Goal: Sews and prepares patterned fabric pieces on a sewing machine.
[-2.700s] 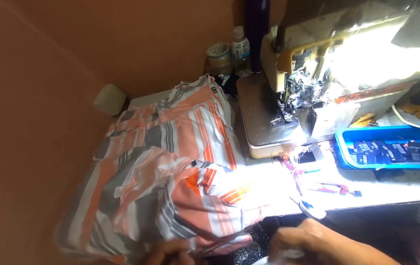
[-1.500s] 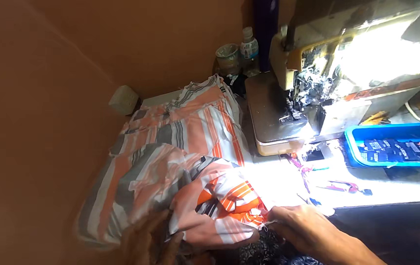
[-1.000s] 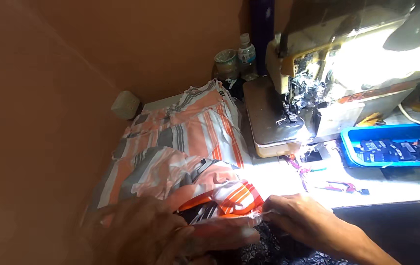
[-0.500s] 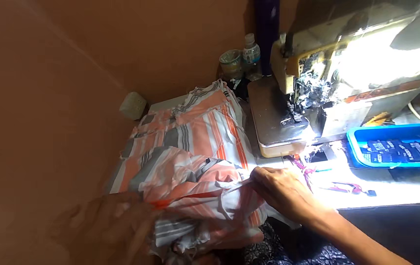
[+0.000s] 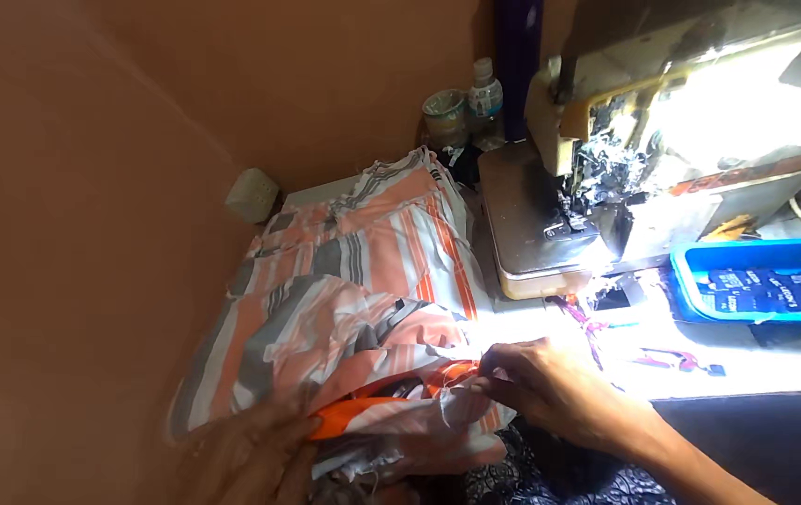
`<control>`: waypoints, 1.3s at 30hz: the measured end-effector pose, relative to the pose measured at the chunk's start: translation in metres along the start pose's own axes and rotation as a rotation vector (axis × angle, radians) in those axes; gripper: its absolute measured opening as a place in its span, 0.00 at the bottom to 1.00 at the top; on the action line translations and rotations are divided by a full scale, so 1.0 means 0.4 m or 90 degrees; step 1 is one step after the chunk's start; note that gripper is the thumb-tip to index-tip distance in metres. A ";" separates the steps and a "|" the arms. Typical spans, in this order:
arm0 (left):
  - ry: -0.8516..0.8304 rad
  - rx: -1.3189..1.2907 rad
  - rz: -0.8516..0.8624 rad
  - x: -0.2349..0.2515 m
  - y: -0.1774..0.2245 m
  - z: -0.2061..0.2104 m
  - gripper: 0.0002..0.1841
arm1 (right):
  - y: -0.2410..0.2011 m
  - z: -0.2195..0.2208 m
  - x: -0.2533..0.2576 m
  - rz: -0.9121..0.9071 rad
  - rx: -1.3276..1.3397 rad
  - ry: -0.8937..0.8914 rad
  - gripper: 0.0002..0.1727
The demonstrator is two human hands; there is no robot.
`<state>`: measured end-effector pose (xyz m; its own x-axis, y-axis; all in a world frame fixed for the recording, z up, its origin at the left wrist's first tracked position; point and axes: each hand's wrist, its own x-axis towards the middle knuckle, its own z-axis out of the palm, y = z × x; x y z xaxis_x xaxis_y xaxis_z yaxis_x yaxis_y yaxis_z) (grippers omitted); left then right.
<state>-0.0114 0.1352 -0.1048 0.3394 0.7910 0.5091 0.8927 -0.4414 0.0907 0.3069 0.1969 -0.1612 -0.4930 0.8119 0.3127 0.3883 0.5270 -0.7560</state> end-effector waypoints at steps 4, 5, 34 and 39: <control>-0.062 -0.169 0.029 0.010 0.030 -0.039 0.15 | -0.015 0.005 -0.004 -0.021 0.002 -0.043 0.16; -0.092 -0.239 0.032 0.012 0.031 -0.042 0.17 | -0.019 0.008 -0.012 -0.026 0.002 -0.057 0.15; 0.138 -0.235 -0.165 0.377 -0.028 0.019 0.12 | -0.022 -0.060 -0.151 -0.130 -0.071 0.231 0.13; -0.189 -0.044 -0.261 0.354 -0.029 0.145 0.24 | 0.001 -0.034 -0.191 -0.071 -0.103 0.131 0.08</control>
<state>0.0434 0.2767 -0.0833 0.0437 0.9868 0.1562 0.9520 -0.0885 0.2930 0.3553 0.1387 -0.1776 -0.3772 0.7723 0.5112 0.4686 0.6352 -0.6139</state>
